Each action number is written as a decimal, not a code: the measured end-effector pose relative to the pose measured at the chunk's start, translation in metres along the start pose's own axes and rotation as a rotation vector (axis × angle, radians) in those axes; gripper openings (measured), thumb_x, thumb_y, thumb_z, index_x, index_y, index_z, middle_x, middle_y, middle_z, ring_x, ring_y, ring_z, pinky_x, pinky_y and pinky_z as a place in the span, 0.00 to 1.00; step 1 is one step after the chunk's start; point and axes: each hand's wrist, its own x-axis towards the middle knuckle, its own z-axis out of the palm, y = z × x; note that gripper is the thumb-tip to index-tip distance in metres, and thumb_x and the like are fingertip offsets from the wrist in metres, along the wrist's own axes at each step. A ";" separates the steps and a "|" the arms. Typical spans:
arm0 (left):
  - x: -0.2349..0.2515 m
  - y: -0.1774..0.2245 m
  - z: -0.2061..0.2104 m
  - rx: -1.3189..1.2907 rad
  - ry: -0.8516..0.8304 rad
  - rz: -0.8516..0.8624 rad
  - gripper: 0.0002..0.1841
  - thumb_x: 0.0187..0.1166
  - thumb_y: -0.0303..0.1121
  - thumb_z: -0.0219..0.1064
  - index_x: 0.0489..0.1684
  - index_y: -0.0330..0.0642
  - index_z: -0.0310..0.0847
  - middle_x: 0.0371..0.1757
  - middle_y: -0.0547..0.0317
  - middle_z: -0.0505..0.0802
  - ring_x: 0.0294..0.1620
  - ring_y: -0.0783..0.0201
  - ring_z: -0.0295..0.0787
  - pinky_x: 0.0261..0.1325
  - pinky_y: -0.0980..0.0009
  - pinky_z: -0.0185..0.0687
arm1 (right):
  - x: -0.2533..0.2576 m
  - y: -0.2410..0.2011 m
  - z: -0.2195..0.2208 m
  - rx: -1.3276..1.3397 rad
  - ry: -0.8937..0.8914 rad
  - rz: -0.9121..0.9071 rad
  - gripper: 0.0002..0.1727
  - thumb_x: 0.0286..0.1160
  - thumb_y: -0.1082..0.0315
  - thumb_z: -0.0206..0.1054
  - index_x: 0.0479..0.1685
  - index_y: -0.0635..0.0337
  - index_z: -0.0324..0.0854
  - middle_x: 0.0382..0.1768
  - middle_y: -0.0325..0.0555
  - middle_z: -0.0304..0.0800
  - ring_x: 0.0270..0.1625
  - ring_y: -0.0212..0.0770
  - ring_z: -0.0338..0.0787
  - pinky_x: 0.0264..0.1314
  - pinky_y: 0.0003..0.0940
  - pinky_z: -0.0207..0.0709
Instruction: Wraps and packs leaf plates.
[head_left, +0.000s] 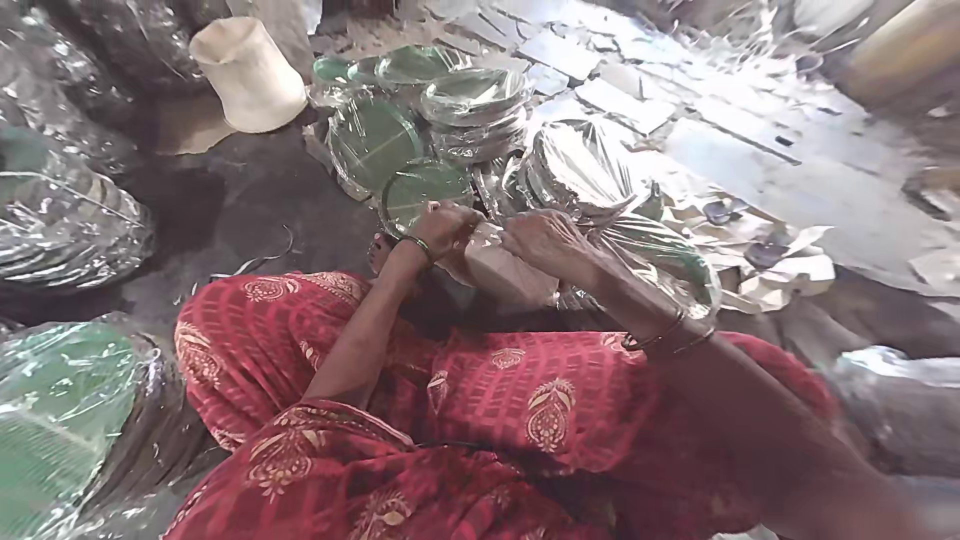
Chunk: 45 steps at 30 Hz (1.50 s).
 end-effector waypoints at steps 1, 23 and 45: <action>0.000 -0.002 0.003 -0.031 -0.023 -0.015 0.21 0.82 0.26 0.65 0.73 0.49 0.83 0.69 0.50 0.91 0.76 0.45 0.81 0.81 0.33 0.59 | 0.002 -0.009 -0.009 0.016 -0.086 0.080 0.19 0.88 0.61 0.55 0.34 0.66 0.83 0.33 0.60 0.88 0.43 0.63 0.91 0.45 0.61 0.79; -0.017 0.097 -0.004 -0.200 0.392 0.039 0.19 0.83 0.42 0.70 0.66 0.41 0.85 0.71 0.39 0.83 0.69 0.40 0.81 0.69 0.45 0.80 | -0.006 0.034 -0.031 0.651 0.402 0.698 0.27 0.95 0.54 0.47 0.52 0.73 0.79 0.49 0.68 0.82 0.53 0.59 0.83 0.57 0.61 0.74; -0.027 -0.041 0.028 -1.262 0.379 -0.496 0.34 0.91 0.45 0.57 0.93 0.44 0.51 0.73 0.38 0.84 0.68 0.51 0.84 0.70 0.52 0.80 | -0.019 0.014 -0.080 1.169 0.784 0.574 0.19 0.92 0.45 0.48 0.61 0.43 0.79 0.43 0.25 0.83 0.44 0.19 0.83 0.49 0.23 0.80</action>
